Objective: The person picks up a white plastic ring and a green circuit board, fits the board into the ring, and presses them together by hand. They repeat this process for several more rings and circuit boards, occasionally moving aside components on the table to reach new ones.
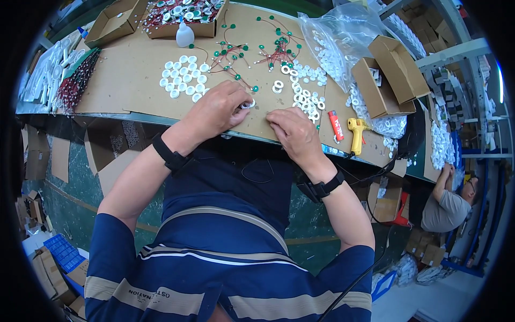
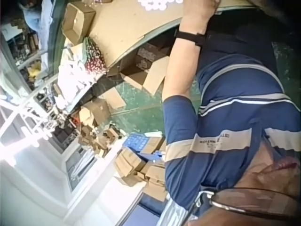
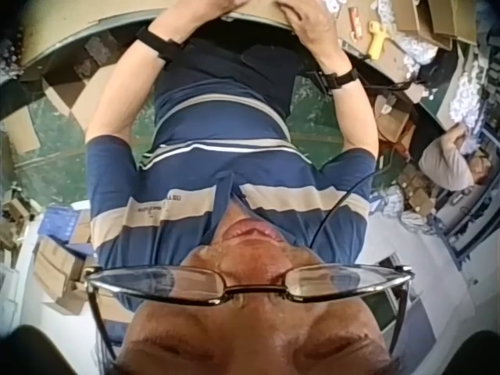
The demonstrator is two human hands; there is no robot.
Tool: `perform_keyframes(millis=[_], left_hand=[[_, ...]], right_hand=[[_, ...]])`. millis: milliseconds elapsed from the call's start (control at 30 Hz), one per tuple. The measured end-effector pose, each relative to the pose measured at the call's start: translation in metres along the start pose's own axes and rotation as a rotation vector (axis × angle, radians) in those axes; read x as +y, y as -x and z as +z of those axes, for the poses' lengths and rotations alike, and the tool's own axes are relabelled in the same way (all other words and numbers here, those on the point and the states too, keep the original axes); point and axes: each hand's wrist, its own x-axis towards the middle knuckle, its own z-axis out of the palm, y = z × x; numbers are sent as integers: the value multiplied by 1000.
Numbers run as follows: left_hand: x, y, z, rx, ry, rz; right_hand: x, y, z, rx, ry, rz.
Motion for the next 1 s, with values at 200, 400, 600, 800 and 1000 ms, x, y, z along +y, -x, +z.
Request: perform_keyframes(millis=[200,400,600,800,1000], left_hand=[[2,-3,0,-40,119,-26],[14,6,0,-172,193,19],[10,5,7,-178,138,1],[4,9,-7,-94,159,3],[2,22,-30,-95,121,-4]], right_hand=[[1,3,1,2,3,23],[2,3,0,-13,-41,83],[1,2,-3,-19,-36,122],[1,6,-5,-42,-75,211],[0,6,-6,-47,-46,194]])
